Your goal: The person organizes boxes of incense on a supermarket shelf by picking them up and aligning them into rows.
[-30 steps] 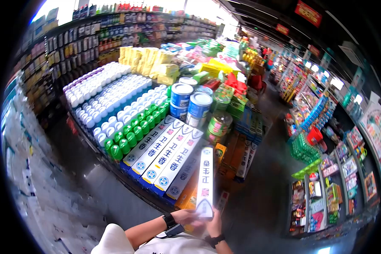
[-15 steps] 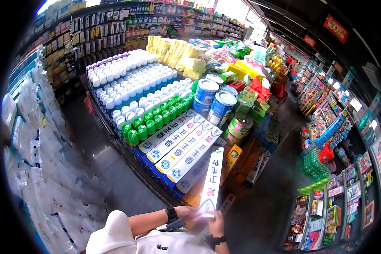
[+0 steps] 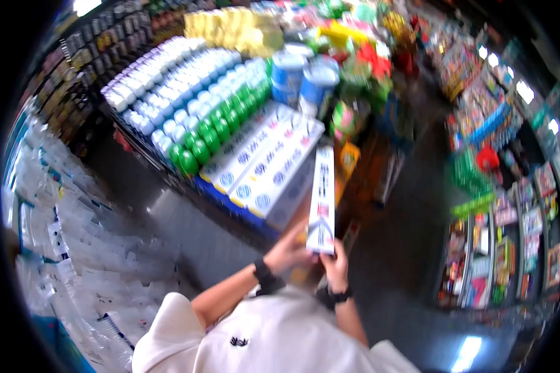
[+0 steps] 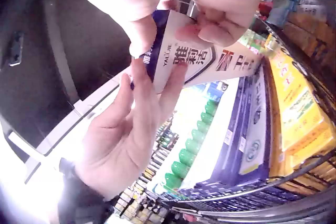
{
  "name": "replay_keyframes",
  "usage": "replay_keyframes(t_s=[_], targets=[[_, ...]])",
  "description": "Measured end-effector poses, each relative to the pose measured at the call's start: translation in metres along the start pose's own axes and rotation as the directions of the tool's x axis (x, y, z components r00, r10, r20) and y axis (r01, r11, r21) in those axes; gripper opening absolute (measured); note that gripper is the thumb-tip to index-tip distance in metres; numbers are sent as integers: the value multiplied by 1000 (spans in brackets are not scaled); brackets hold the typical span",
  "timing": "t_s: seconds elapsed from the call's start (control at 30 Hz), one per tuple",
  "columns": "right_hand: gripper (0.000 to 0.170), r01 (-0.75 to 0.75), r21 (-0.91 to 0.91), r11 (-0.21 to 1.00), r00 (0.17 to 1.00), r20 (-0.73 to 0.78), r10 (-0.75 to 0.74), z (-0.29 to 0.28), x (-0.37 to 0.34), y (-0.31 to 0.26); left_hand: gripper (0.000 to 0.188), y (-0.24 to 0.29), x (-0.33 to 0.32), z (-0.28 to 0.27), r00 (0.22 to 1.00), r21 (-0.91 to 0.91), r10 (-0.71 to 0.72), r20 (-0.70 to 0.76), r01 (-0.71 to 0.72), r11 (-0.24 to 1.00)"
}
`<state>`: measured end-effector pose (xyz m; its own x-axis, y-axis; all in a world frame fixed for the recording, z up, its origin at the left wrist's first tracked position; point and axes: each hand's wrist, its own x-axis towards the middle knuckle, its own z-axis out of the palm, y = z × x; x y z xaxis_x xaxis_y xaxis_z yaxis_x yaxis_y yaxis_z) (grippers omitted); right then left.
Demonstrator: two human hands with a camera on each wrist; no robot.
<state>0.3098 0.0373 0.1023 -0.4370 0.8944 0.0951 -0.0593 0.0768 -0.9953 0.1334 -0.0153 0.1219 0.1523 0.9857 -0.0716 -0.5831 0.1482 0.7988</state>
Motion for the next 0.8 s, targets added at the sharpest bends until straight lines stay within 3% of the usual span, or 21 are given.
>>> replay_keyframes(t_s=[0.07, 0.17, 0.27, 0.37, 0.7, 0.8], targets=[[41, 49, 23, 999, 999, -12, -49, 6, 8, -15, 68, 1, 3, 2, 998, 56, 53, -22, -51, 997], [43, -22, 200, 980, 999, 28, 17, 9, 13, -29, 51, 7, 6, 6, 993, 248, 106, -50, -90, 964], [46, -25, 186, 982, 999, 36, 19, 10, 13, -37, 50, 9, 6, 4, 994, 329, 106, -30, -90, 940], [46, -32, 175, 984, 999, 46, 24, 10, 12, -35, 47, 4, 5, 1, 988, 314, 152, -32, -134, 940], [45, -104, 205, 973, 993, 72, 91, 8, 9, -28, 46, 4, 2, 4, 997, 251, 69, -22, -61, 966], [45, -98, 193, 976, 994, 56, 89, 7, 9, -24, 43, 5, 2, 2, 998, 93, 34, -44, -29, 995]])
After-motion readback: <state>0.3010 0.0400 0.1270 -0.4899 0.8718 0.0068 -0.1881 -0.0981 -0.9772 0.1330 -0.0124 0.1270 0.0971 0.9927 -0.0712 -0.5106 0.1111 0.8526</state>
